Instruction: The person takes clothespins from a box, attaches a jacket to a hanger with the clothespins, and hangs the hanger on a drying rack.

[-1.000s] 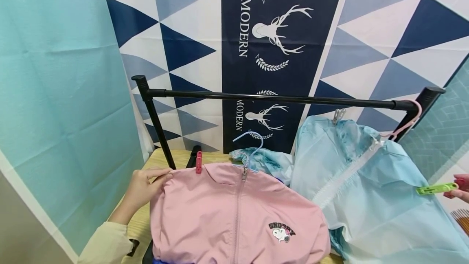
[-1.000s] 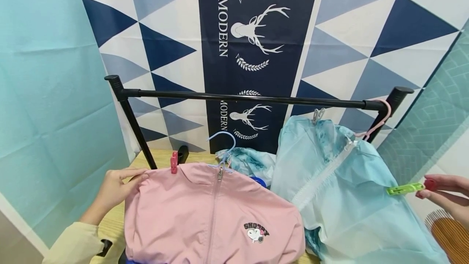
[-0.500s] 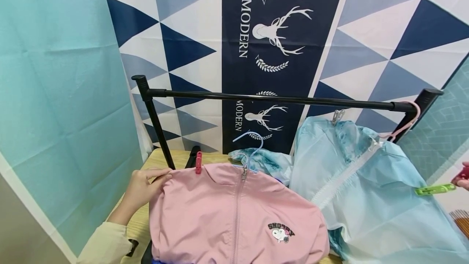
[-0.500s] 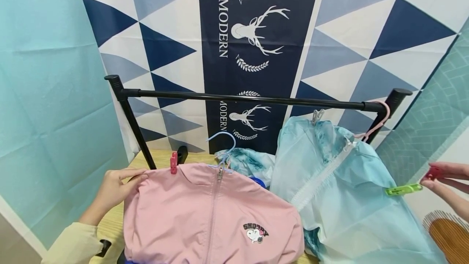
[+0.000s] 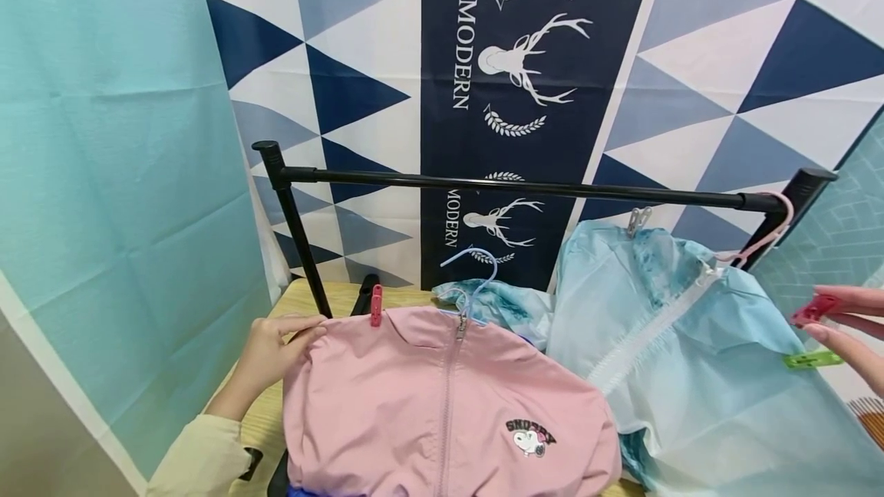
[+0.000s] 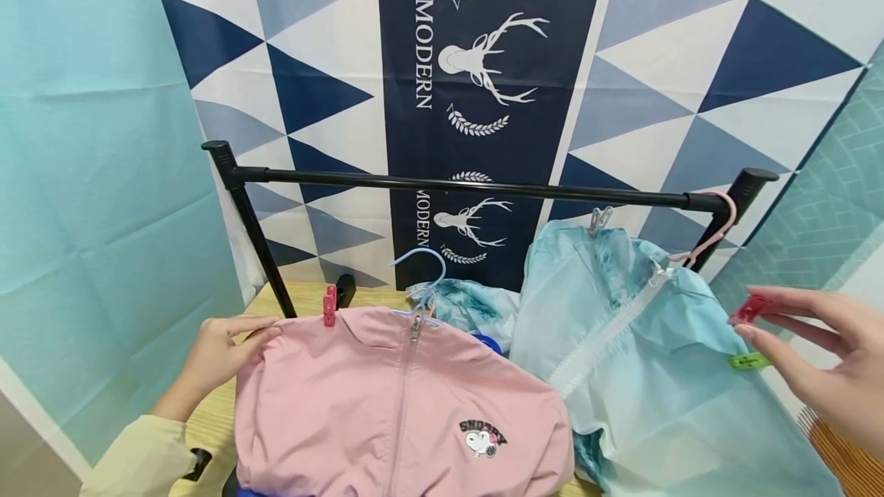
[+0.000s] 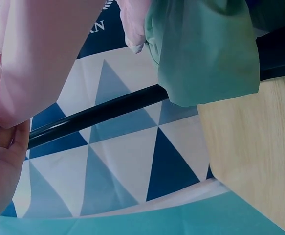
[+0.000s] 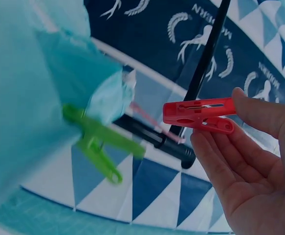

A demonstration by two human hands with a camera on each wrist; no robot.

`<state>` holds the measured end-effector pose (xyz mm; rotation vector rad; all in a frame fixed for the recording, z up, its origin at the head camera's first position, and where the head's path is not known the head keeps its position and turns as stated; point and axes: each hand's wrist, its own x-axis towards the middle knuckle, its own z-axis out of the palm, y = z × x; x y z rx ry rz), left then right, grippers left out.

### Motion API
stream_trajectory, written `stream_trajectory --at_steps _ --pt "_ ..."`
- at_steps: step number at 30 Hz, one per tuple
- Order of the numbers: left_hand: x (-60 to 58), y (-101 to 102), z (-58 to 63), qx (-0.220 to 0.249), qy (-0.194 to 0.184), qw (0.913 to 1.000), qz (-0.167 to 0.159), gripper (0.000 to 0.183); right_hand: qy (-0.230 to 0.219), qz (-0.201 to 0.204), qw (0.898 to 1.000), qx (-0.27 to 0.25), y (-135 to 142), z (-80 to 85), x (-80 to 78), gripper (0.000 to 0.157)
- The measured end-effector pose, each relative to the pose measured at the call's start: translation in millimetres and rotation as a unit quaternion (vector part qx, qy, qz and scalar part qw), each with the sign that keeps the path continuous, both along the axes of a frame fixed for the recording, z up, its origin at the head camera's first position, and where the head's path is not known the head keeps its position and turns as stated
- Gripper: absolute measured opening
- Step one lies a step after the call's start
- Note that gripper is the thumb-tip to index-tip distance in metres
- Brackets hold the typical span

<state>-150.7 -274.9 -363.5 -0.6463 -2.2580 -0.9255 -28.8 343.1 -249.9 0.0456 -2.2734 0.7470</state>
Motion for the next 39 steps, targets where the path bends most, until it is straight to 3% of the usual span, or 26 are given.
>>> stream_trajectory --at_steps 4,8,12,18,24,39 --pt "-1.3 0 -0.9 0.001 -0.002 1.0000 0.001 0.023 -0.008 0.007 1.000 0.012 -28 14.3 3.9 0.046" --pt "-2.9 -1 -2.2 0.001 -0.007 1.0000 0.001 0.022 -0.015 0.027 0.999 0.022 -44 16.9 2.1 0.031" --pt "-1.8 -1 -2.8 -0.002 -0.009 0.9999 0.005 0.021 -0.025 0.040 0.998 0.031 -57 13.1 0.2 0.033" --pt "0.8 -1 -2.4 0.001 0.007 1.0000 0.005 0.021 0.005 0.063 0.995 0.077 -79 6.6 -4.2 0.035" --pt "1.1 0 -0.2 -0.003 0.026 0.9996 0.004 0.022 0.004 0.082 0.993 0.080 -93 2.1 -8.5 0.038" --pt "1.5 0 -0.7 0.001 0.017 0.9998 0.010 0.021 -0.019 0.134 0.989 0.065 -112 -9.4 -25.1 0.037"
